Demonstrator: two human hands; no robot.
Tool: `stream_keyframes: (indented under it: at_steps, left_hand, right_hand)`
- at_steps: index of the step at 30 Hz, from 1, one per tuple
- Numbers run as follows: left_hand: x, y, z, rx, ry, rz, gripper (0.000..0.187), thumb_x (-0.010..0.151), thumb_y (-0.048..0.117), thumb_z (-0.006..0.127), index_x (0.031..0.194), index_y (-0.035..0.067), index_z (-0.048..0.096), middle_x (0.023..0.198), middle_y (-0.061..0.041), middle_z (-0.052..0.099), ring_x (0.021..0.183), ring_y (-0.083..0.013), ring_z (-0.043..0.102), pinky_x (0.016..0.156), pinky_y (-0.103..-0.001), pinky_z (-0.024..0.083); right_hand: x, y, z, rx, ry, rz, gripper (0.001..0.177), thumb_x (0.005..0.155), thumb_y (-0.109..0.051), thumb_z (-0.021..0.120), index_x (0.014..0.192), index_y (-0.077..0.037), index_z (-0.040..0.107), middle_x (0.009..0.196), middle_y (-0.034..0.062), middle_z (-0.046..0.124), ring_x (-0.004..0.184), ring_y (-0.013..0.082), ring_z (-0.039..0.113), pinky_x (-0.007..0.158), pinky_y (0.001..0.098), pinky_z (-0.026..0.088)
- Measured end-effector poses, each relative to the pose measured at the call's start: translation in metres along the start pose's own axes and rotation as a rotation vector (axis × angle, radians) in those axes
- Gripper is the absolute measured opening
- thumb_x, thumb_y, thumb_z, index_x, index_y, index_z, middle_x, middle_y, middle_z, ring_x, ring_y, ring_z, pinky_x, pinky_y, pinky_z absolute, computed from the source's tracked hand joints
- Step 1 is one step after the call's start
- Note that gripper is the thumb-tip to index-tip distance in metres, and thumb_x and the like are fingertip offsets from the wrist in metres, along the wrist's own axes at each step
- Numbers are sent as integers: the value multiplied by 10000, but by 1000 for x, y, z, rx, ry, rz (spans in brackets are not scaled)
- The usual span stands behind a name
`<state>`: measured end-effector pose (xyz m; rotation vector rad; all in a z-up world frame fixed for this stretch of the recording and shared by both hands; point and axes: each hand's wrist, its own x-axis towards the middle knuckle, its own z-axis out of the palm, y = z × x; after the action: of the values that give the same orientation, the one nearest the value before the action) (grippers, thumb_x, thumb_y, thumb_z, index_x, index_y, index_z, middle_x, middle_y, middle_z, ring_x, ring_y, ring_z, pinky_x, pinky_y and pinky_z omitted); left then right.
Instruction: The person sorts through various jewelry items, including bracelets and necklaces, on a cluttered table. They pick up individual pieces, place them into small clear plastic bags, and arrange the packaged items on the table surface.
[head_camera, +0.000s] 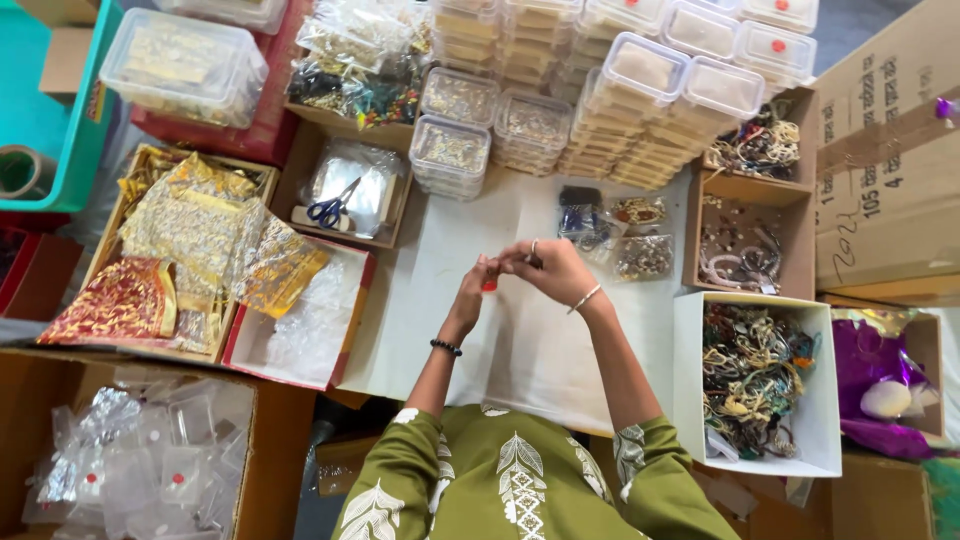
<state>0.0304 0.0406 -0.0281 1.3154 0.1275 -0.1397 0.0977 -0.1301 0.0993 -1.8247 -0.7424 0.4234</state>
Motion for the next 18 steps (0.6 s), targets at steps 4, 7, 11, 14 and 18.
stream_keyframes:
  at_steps: [4,7,11,14,18]
  left_hand:
    - [28,-34,7,-100,-107,42,603,1185,492,280,898,32,543,1060,-157,779,909,-243,588,894,-360,441]
    - [27,-14,22,-199,-189,-157,586,1037,483,235,760,83,562,792,-105,740,823,-216,688,798,-357,498]
    - [34,-29,34,-438,-243,-134,604,1106,475,273,759,68,554,604,-59,551,673,-243,627,805,-413,538]
    - [41,-47,43,-580,-254,-157,608,1118,495,281,813,57,574,611,-48,537,647,-251,595,791,-420,514]
    - [53,-59,54,-976,-241,-282,648,1122,550,282,1093,11,642,858,-97,666,853,-271,637,915,-468,524]
  right_hand:
    - [13,-8,-19,-48,106,164,152,952,-93,723,1096,-66,762,758,44,736,665,48,622,627,258,542]
    - [21,-18,-35,-98,196,57,145,926,-99,757,1063,-49,761,793,13,743,689,16,633,636,229,535]
    - [28,-32,-52,-113,375,14,137,919,-75,771,1049,-40,793,811,8,733,692,31,582,616,220,495]
    - [29,-36,-59,-37,472,34,144,928,-60,748,1064,-45,794,873,-11,773,741,18,614,635,204,498]
    - [19,-35,-52,-34,535,-30,161,936,-47,740,1091,-42,782,956,19,804,858,38,724,746,204,580]
